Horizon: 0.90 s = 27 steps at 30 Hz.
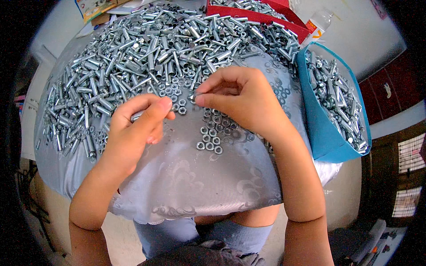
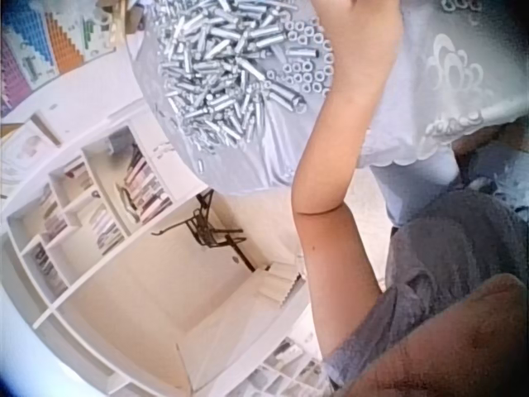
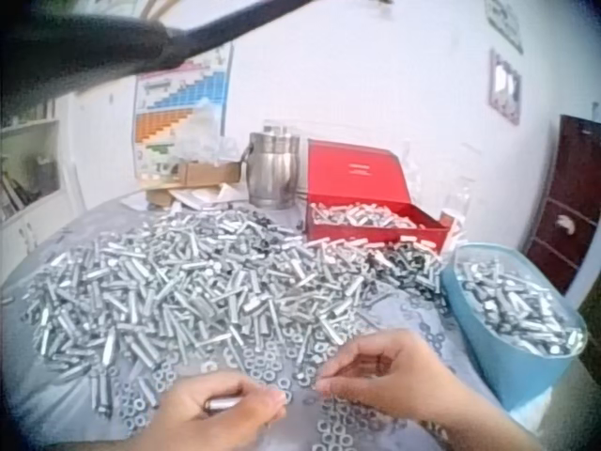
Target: The person sits at a table covered with a white cloth and manually assembles metal hardware. They pick up bolts and nuts from a large pile, thread the nuts onto the bolts by hand, and place the assembled units into a blue container. The process is repetitive and involves handling small metal parts one by one.
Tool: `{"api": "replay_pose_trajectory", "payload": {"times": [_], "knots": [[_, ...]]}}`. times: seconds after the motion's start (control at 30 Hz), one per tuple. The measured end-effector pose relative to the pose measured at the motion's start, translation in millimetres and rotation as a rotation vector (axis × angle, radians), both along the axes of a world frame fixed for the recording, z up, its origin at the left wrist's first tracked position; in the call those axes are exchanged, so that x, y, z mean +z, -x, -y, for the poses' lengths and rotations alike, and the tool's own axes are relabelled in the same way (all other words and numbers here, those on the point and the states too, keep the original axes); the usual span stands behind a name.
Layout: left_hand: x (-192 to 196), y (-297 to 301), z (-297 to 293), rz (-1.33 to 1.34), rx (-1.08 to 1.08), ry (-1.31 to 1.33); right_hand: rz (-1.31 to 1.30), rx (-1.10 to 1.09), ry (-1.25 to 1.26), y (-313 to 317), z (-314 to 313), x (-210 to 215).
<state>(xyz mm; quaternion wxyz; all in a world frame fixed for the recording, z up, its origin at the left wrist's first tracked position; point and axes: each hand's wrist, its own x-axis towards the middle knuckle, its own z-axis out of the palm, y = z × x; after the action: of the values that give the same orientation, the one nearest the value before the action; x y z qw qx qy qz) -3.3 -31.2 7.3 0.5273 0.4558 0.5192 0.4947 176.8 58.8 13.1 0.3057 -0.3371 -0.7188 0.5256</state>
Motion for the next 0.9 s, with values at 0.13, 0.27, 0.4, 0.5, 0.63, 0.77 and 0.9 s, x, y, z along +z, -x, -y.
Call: {"api": "replay_pose_trajectory", "payload": {"times": [0.13,0.27,0.4,0.5,0.63,0.77,0.9], "knots": [[-3.4,-0.1,-0.8,0.003,-0.011,-0.008,-0.050,0.015,0.077,3.3,3.7,4.0],[-3.5,-1.4,-1.8,0.013,-0.032,0.026,-0.137,0.080,0.180,2.2,7.8,8.3],[-10.5,-7.0,-1.9,0.069,-0.027,-0.054,-0.150,0.178,0.257,5.5,12.4,6.9],[-10.0,-4.6,-2.2,0.023,-0.044,-0.034,-0.138,0.180,0.261,7.8,12.0,4.8],[-3.8,-2.1,-3.1,0.099,-0.117,0.018,-0.220,0.168,0.215,9.9,12.1,-1.4],[-4.2,-2.3,-4.4,0.213,-0.134,0.024,-0.146,0.116,0.064,9.3,12.6,-4.1],[-5.9,-2.6,-5.9,0.305,-0.141,0.068,-0.174,0.073,-0.047,11.9,16.9,-7.4]]}}
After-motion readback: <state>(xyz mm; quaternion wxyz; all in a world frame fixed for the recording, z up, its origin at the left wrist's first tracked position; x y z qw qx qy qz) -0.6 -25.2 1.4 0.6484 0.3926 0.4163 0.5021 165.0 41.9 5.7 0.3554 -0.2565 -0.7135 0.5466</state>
